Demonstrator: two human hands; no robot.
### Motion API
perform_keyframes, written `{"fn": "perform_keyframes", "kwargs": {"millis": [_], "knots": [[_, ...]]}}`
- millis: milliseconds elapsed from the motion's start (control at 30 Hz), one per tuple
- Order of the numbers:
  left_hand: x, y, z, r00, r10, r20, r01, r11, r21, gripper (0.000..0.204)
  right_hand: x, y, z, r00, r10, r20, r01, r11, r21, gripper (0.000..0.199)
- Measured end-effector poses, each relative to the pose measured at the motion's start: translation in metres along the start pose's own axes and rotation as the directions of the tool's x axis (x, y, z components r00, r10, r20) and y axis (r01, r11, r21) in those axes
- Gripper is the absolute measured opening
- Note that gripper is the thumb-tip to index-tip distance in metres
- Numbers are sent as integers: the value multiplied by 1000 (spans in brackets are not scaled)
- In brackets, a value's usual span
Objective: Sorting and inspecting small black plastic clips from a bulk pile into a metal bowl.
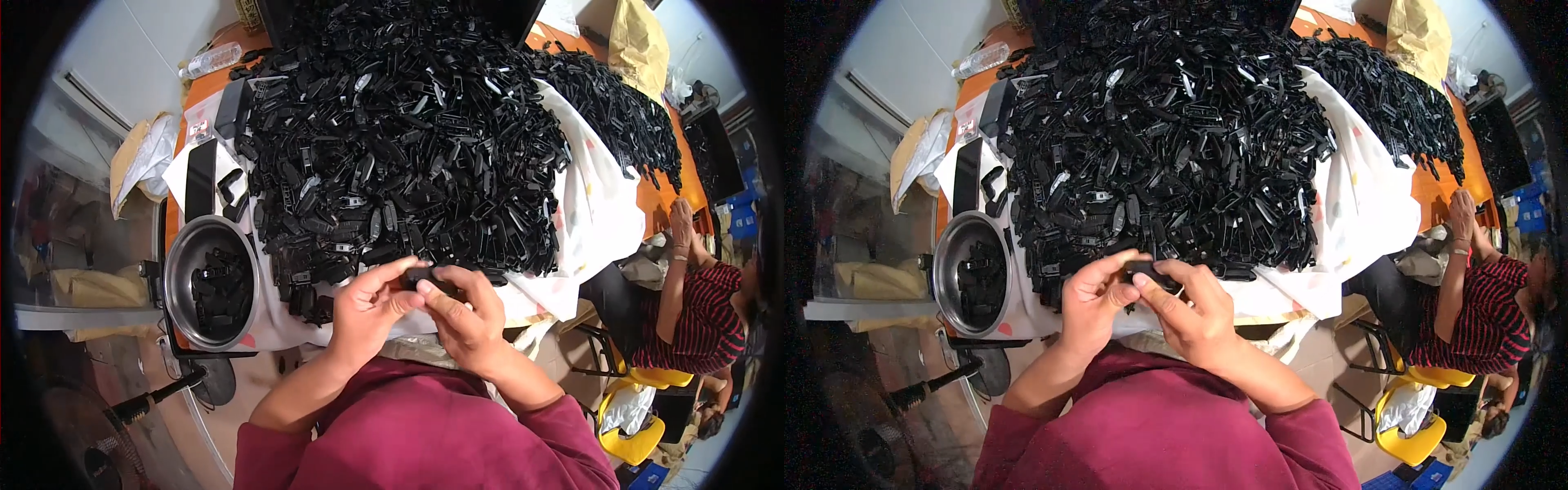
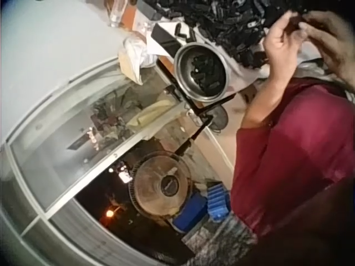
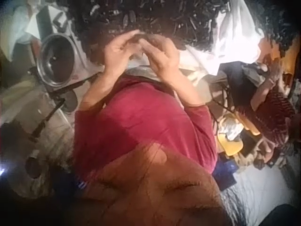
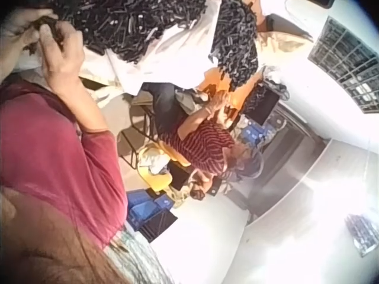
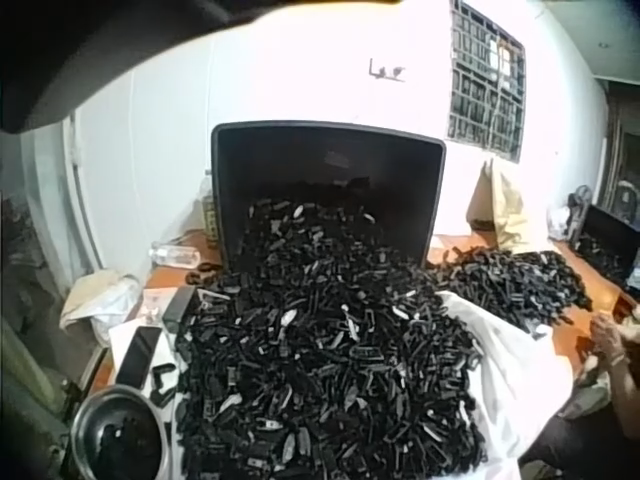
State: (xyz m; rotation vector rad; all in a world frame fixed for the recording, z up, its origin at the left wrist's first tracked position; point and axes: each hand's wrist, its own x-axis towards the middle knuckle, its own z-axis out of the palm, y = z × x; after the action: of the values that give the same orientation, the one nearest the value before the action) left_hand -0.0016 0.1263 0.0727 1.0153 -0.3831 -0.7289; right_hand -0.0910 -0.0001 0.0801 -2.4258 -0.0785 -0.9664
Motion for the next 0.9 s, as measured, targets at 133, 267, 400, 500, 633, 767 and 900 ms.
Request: {"fn": "perform_keyframes", "kwargs": {"millis": [133, 267, 400, 500, 633, 767, 900], "knots": [[-4, -12, -19, 996, -80, 46, 85, 988, -129, 24, -7, -14, 1, 820, 535, 204, -573, 762, 303, 30], [1, -14, -37, 995, -96, 39, 103, 963, -248, 22, 11, 4, 4, 842, 417, 341, -514, 812, 276, 25], [47, 1, -60, 961, 43, -272, 69, 919, 387, 16, 40, 70, 10, 954, 204, 219, -146, 956, -256, 23], [75, -16, -77, 964, 228, -134, -9, 534, 845, 12, 53, 86, 19, 887, 188, 421, 70, 847, -527, 22], [89, -8, -25, 979, 178, -101, 85, 95, 992, 13, 59, 84, 11, 959, 178, 222, -83, 920, -382, 22], [99, -3, -26, 996, 70, -57, 69, -177, 982, 22, 57, 71, -9, 916, 290, 277, -184, 918, -352, 9], [100, 0, -34, 985, 169, -23, 46, -131, 990, 19, 21, 37, 12, 819, 383, 427, -142, 857, -495, 21]]}}
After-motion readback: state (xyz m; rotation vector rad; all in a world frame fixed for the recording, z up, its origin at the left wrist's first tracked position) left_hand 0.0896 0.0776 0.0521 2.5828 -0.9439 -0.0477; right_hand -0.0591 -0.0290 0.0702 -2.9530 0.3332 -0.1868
